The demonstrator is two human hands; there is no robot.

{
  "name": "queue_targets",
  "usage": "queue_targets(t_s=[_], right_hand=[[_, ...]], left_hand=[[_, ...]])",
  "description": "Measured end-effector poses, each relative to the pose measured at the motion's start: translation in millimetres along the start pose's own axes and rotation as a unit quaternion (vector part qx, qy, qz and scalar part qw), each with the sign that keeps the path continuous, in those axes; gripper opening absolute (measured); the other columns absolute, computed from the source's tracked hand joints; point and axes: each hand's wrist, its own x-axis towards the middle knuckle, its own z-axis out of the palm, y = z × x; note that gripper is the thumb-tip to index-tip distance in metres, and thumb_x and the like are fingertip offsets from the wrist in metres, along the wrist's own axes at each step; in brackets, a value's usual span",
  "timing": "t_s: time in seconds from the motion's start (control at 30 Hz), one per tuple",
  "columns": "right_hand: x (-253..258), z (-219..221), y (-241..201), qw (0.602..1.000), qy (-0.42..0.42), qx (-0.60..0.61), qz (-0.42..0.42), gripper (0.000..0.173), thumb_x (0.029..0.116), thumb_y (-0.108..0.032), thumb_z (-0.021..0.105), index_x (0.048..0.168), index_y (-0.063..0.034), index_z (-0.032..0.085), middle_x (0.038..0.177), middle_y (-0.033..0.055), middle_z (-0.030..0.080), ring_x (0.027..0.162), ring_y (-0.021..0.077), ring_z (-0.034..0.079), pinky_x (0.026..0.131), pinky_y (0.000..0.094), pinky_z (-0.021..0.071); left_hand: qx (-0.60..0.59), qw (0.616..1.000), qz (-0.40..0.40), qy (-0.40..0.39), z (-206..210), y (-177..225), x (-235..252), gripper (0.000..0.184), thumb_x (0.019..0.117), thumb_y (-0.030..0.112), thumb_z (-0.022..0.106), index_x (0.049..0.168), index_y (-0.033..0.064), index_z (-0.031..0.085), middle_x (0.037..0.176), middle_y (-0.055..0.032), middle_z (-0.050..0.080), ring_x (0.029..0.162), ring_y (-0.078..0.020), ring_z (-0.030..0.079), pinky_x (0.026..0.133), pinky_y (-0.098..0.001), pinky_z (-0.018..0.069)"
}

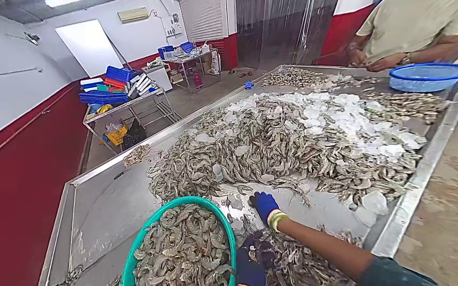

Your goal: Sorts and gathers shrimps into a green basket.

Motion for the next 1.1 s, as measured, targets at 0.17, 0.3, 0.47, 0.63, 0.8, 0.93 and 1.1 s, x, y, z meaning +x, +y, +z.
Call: queue_targets(t_s=[0.17, 0.3, 0.47, 0.63, 0.8, 0.93, 1.1], right_hand=[[-95.2, -5.5, 10.9, 0.995, -0.05, 0.013, -0.084, 0.026, 0.1015, -0.015, 0.061, 0.123, -0.003, 0.07, 0.133, 0.0265, 0.059, 0.122, 0.0456, 0.06, 0.098, 0.0595, 0.0516], [-140.2, -22.6, 1.9, 0.989, 0.024, -0.046, -0.137, 0.026, 0.0986, -0.012, 0.06, 0.119, 0.0016, 0.069, 0.13, 0.0246, 0.061, 0.122, 0.0449, 0.058, 0.097, 0.0583, 0.0485], [-135.9, -7.9, 22.4, 0.96, 0.193, -0.033, -0.202, 0.009, 0.0875, -0.006, 0.068, 0.09, -0.0003, 0.074, 0.103, 0.0173, 0.072, 0.11, 0.0407, 0.064, 0.102, 0.06, 0.0442], [-109.6, -18.5, 74.5, 0.994, -0.056, -0.075, -0.049, 0.027, 0.0991, -0.022, 0.061, 0.114, -0.0019, 0.071, 0.131, 0.0263, 0.062, 0.13, 0.0491, 0.053, 0.102, 0.068, 0.0427], [-69.8, -44.3, 51.5, 0.992, -0.102, -0.047, -0.057, 0.035, 0.1054, -0.03, 0.051, 0.115, -0.0037, 0.071, 0.123, 0.0256, 0.067, 0.119, 0.0469, 0.063, 0.095, 0.068, 0.0494], [7.7, -58.3, -8.8, 0.999, 0.008, 0.052, 0.013, 0.038, 0.1055, -0.031, 0.052, 0.122, -0.0008, 0.068, 0.129, 0.0274, 0.065, 0.121, 0.0463, 0.063, 0.096, 0.0674, 0.0498], [54.2, -1.9, -35.4, 0.992, 0.077, 0.084, 0.048, 0.048, 0.0921, -0.009, 0.068, 0.136, 0.0067, 0.058, 0.144, 0.0336, 0.052, 0.133, 0.0522, 0.05, 0.107, 0.065, 0.0447]], left_hand=[[0.264, 0.964, -0.035, -0.025, 13.0, 29.8, 3.2, 0.072, 0.0889, -0.012, 0.056, 0.155, 0.0137, 0.045, 0.154, -0.0123, 0.051, 0.137, -0.0316, 0.054, 0.116, -0.0497, 0.0412], [0.269, 0.961, -0.05, -0.036, 26.2, 32.9, 4.0, 0.059, 0.0913, -0.006, 0.06, 0.148, 0.0114, 0.054, 0.137, -0.0183, 0.064, 0.126, -0.0353, 0.062, 0.109, -0.0542, 0.0471], [0.246, 0.96, -0.103, -0.091, 20.0, 43.7, -3.0, 0.055, 0.0901, -0.005, 0.062, 0.144, 0.0038, 0.055, 0.135, -0.0249, 0.061, 0.125, -0.0365, 0.06, 0.106, -0.0531, 0.0482], [0.099, 0.989, -0.088, -0.064, -1.2, 47.2, -24.6, 0.038, 0.1023, 0.007, 0.059, 0.138, -0.0062, 0.056, 0.136, -0.0244, 0.06, 0.126, -0.0275, 0.058, 0.111, -0.0409, 0.0438], [-0.549, 0.836, 0.005, 0.007, -35.4, 30.4, -33.3, 0.047, 0.1115, 0.036, 0.021, 0.118, 0.0059, 0.057, 0.085, -0.0016, 0.07, 0.072, -0.0071, 0.07, 0.057, -0.0202, 0.0561], [-0.76, 0.641, 0.034, 0.105, -44.0, 45.7, -42.5, 0.089, 0.0999, 0.073, 0.008, 0.161, 0.009, 0.015, 0.164, -0.0122, 0.029, 0.143, -0.0148, 0.044, 0.099, -0.0239, 0.0515], [-0.717, 0.692, -0.03, 0.072, -22.4, 23.2, -45.5, 0.08, 0.1038, 0.066, 0.018, 0.146, 0.005, 0.047, 0.13, -0.0085, 0.064, 0.092, -0.0105, 0.069, 0.062, -0.0231, 0.0554]])
